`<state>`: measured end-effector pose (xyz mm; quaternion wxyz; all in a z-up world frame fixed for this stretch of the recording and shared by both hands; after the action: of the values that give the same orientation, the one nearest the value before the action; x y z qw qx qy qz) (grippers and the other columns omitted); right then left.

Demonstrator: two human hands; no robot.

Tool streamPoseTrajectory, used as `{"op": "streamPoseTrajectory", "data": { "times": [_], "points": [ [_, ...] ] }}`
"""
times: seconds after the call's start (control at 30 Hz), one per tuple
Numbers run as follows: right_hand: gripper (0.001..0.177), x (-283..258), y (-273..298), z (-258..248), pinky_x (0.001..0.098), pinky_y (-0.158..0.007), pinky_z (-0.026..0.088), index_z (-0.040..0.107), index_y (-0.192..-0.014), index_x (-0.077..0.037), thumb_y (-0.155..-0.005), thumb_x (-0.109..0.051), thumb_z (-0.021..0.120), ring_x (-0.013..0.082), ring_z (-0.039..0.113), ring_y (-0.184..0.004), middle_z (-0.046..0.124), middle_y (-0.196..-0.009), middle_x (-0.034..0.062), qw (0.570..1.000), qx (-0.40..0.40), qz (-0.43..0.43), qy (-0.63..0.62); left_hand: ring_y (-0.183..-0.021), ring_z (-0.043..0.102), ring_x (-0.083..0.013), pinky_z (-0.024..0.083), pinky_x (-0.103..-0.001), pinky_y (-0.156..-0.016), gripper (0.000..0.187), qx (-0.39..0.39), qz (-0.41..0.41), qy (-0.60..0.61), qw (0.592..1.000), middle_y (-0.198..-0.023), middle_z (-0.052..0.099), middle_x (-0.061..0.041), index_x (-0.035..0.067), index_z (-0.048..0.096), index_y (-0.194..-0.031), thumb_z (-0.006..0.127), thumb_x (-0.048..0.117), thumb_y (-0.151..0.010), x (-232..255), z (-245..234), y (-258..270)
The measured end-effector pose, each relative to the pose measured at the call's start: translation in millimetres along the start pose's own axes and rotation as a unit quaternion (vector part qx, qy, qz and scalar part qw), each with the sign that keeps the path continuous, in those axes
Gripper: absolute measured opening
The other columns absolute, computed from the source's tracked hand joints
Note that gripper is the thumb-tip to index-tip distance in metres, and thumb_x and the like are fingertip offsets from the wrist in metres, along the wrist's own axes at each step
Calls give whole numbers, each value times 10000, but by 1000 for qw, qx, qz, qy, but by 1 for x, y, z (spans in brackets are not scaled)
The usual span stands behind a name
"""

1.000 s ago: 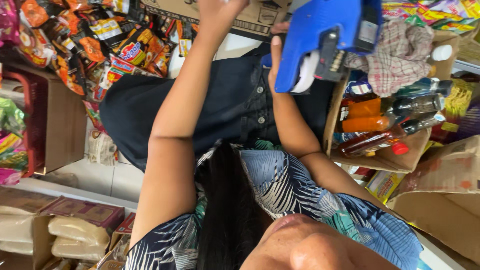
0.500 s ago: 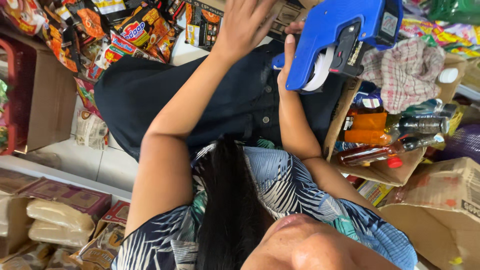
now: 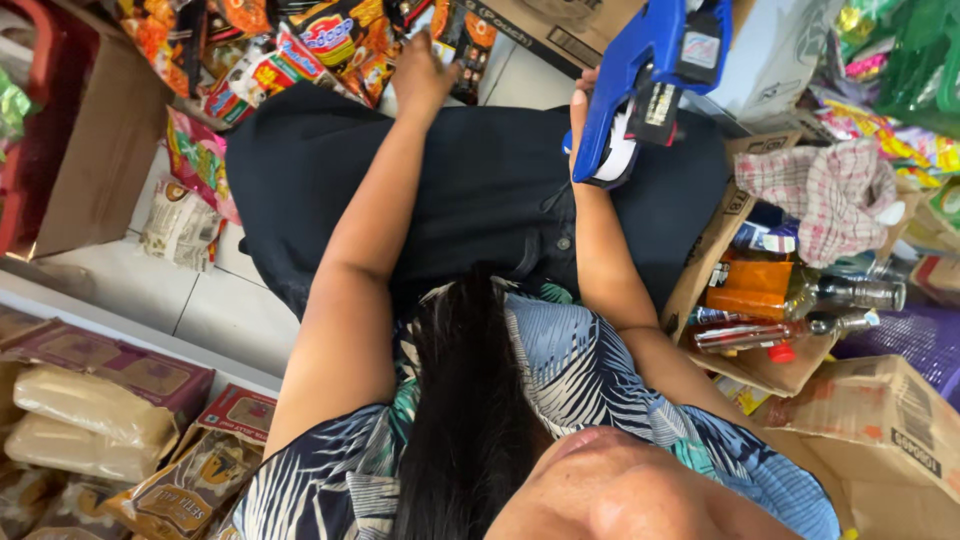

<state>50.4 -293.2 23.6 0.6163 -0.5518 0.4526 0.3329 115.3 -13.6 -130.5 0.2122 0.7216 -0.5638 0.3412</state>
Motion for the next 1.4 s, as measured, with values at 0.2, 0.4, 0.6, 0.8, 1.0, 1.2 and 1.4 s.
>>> {"op": "streamPoseTrajectory", "data": {
  "times": [0.2,0.4,0.6,0.8,1.0,1.2,1.4],
  "points": [
    [415,8,8,12,321,-1009,525,518,-1390,-11,-1002,47,653,161,644,-1085,645,-1220,87,999,-21,5,37,-1127,615,-413,475,-531,-893,795,-93,-129,-91,983,-1197,667,-183,66,540,-1309,883,445,-700,-2,2,-9],
    [300,17,11,17,317,-965,555,616,-1257,-19,-983,40,724,151,682,-1044,704,-1159,81,997,-20,-16,78,-1124,647,-357,515,-478,-919,587,-124,-126,-40,983,-1170,687,-188,63,618,-1175,836,422,-765,8,-7,-4],
    [328,26,13,22,302,-1018,530,583,-1332,-24,-1020,5,684,142,659,-1117,671,-1236,56,986,-145,55,-55,-985,694,-365,541,-447,-832,606,32,-79,103,991,-1067,723,-196,33,597,-1195,836,329,-723,29,-40,8],
    [352,11,13,28,292,-1006,525,610,-1354,-33,-1018,-11,715,137,623,-1126,654,-1276,61,977,-193,82,-45,-948,747,-342,560,-423,-843,424,-1,29,186,982,-991,743,-161,33,596,-1141,832,180,-821,63,-120,27],
    [460,-7,12,34,300,-971,558,558,-1373,-38,-965,-95,762,131,658,-1111,641,-1319,60,979,-162,83,-96,-1206,615,-330,455,-465,-1061,427,0,204,119,972,-1204,690,-127,66,615,-1187,798,34,-803,119,-180,79],
    [465,-1,14,24,330,-1038,516,581,-1471,-8,-1053,-133,743,174,619,-1141,653,-1268,84,988,-108,87,-62,-1458,427,-329,218,-610,-1244,420,57,398,-11,915,-1428,567,-68,177,654,-1195,747,3,-824,165,-168,125],
    [481,-10,11,12,344,-1132,465,519,-1467,-18,-1035,-59,728,203,585,-1281,603,-1413,100,992,-127,-14,-12,-1523,277,-319,120,-638,-1258,408,121,452,-55,882,-1534,452,-54,284,680,-1280,759,86,-933,164,-148,132]
  ]
}}
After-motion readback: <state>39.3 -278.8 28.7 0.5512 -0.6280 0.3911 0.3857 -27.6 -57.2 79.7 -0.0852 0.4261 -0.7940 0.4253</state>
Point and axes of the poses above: each hand's wrist, its own y-axis away from the middle knuckle, its own z-axis out of the palm, x = y × z, the point moved 3 cm from there along -y, towards the middle knuckle
